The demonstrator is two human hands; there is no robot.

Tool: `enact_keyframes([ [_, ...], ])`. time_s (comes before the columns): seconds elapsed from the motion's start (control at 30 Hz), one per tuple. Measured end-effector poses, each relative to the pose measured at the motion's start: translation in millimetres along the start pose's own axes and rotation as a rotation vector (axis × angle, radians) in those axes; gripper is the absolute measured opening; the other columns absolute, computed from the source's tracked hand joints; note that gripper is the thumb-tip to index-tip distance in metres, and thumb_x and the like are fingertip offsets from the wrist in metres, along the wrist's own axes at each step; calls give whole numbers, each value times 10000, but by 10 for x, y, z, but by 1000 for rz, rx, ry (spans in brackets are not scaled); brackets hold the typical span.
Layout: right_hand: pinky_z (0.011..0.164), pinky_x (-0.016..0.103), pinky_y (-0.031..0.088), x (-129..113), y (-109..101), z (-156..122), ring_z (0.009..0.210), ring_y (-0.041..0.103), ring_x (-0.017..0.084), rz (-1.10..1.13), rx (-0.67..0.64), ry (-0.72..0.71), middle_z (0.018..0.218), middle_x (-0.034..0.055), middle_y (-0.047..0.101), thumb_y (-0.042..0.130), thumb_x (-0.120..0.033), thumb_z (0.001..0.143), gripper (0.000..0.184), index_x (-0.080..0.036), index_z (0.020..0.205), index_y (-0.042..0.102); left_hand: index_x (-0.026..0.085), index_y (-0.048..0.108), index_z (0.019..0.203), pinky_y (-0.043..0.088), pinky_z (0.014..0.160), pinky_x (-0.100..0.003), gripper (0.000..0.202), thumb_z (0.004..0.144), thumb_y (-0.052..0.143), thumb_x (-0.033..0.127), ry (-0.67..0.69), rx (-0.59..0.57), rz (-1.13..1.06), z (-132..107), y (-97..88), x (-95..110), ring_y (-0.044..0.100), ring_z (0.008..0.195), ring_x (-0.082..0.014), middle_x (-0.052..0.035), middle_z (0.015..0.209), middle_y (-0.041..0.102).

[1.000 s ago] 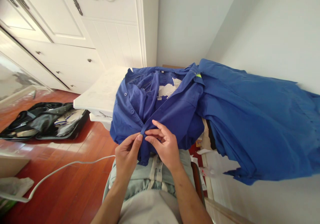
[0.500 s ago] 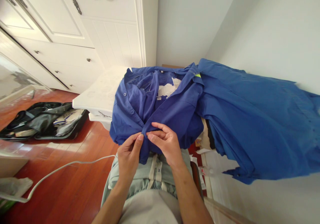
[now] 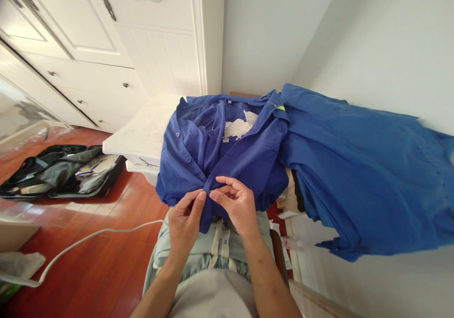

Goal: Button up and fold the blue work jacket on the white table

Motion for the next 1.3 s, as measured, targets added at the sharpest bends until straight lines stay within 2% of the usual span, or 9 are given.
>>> enact_keyframes([
  [0.13,648,69,473,15,-36,14,692,574,21,13,55,14,827,53,620,846,-516,648,740,-58,1178,609,187,769,915,535,790,-286,244,900,651,400,-20,-42,-21,-9,42,-35,675,794,-185,-45,848,734],
  [0.3,703,86,506,-15,36,-4,753,607,37,8,64,-45,875,56,620,808,-507,706,739,-60,1243,566,184,768,934,536,802,-282,252,914,638,399,-34,-44,-35,-5,42,-52,681,821,-183,-49,880,742],
  [0.43,776,100,542,-36,57,-49,837,639,50,-54,79,-137,956,72,632,762,-494,775,697,-60,1280,556,173,765,944,544,788,-264,254,913,638,391,-8,11,-36,-12,3,-30,689,819,-176,-50,888,745],
  [0.53,812,97,556,-72,32,-114,873,656,49,-164,108,-199,1002,72,640,707,-489,843,600,-71,1258,594,174,765,933,547,774,-242,240,909,646,381,8,41,-41,-19,-15,-19,693,807,-163,-42,876,746],
  [0.7,912,80,547,-310,25,-261,907,665,28,-453,164,-397,1018,28,652,635,-406,933,404,-130,1227,661,187,771,922,550,780,-214,208,907,655,359,14,69,-35,-20,-52,2,703,809,-147,-27,872,755],
  [0.83,958,67,538,-419,91,-326,976,664,28,-520,140,-498,1061,17,647,634,-345,943,364,-133,1237,659,197,777,926,555,784,-204,195,908,660,353,12,99,-56,-26,-92,14,708,812,-139,-21,882,761],
  [1.1,942,47,535,-539,160,-389,964,660,14,-562,126,-639,1068,10,644,654,-250,929,269,-120,1162,682,213,784,949,566,818,-220,175,900,676,342,12,95,-95,-42,-86,9,716,852,-146,-22,915,765],
  [1.3,940,84,521,-704,277,-495,963,641,19,-713,111,-843,1072,19,639,625,-179,935,257,-108,1179,660,198,768,994,578,800,-225,204,867,717,348,-61,114,-165,-42,-98,-68,722,850,-148,-39,935,767],
])
Point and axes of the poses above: each hand's wrist, its own z-axis towards the middle knuckle, its own y-axis out of the palm, x = y × z, the point moved 10 cm from there along z, towards the middle knuckle
